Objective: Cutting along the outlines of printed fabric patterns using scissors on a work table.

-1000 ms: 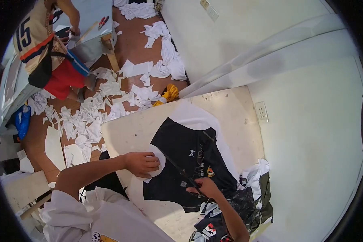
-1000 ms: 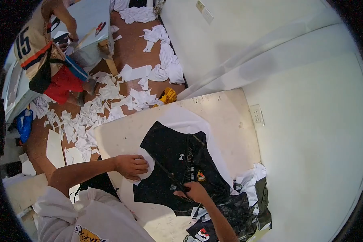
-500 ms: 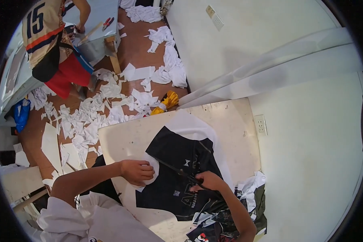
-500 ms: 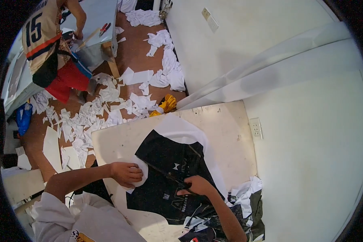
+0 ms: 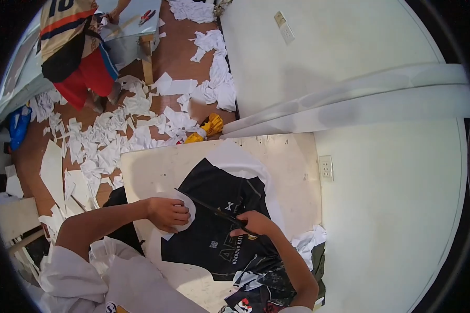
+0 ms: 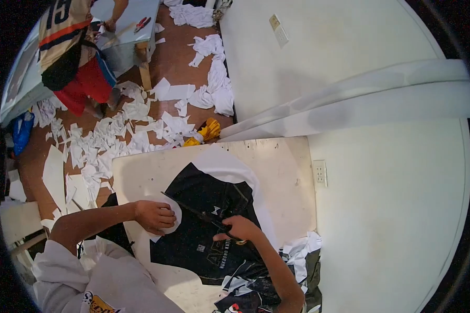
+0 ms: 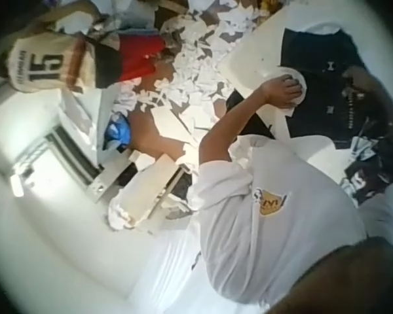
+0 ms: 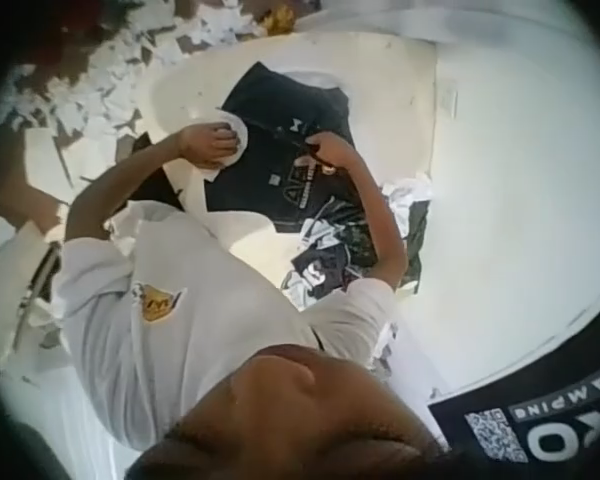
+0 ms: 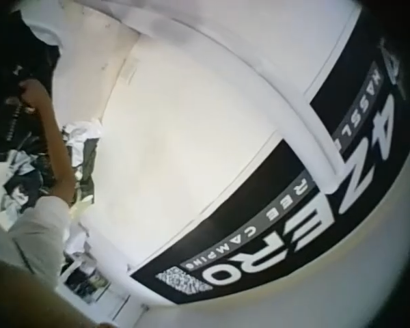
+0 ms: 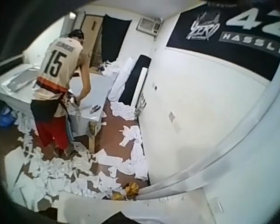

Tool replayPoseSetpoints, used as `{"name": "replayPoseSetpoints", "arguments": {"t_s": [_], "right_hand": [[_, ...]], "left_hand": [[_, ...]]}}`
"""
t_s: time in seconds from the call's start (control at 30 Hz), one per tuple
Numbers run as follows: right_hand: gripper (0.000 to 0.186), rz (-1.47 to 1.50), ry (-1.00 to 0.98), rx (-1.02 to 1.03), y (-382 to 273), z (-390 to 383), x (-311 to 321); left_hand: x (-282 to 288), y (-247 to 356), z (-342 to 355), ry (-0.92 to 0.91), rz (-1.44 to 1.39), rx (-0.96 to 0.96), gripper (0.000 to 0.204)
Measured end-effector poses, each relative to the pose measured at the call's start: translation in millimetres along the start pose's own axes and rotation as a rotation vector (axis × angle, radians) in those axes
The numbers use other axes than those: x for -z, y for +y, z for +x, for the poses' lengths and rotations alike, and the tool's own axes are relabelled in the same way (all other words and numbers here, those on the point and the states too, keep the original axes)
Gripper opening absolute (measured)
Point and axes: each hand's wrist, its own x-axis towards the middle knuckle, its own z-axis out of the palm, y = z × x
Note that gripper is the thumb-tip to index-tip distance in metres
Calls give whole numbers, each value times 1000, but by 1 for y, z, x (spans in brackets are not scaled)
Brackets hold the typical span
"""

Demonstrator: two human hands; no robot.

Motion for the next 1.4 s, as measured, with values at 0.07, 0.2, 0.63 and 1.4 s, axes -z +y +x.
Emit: {"name": "replayPoseSetpoints", "arguments": {"t_s": [0.07,0.2,0.63,1.4], "right_hand": [[63,27,6,-48,-6,-1,-2],[62,16,64,-13,5,-2,-22],[32,343,1297,-582,-123,-51,-270],[39,587,1784,-1110,-240,13,-405]], "left_hand": [[-1,3,-1,2,31,-18,42],[2,4,-2,37,20,-56,38],[39,-9,19,336,107,784,73],[34,11,67,-453,146,178,85]]}}
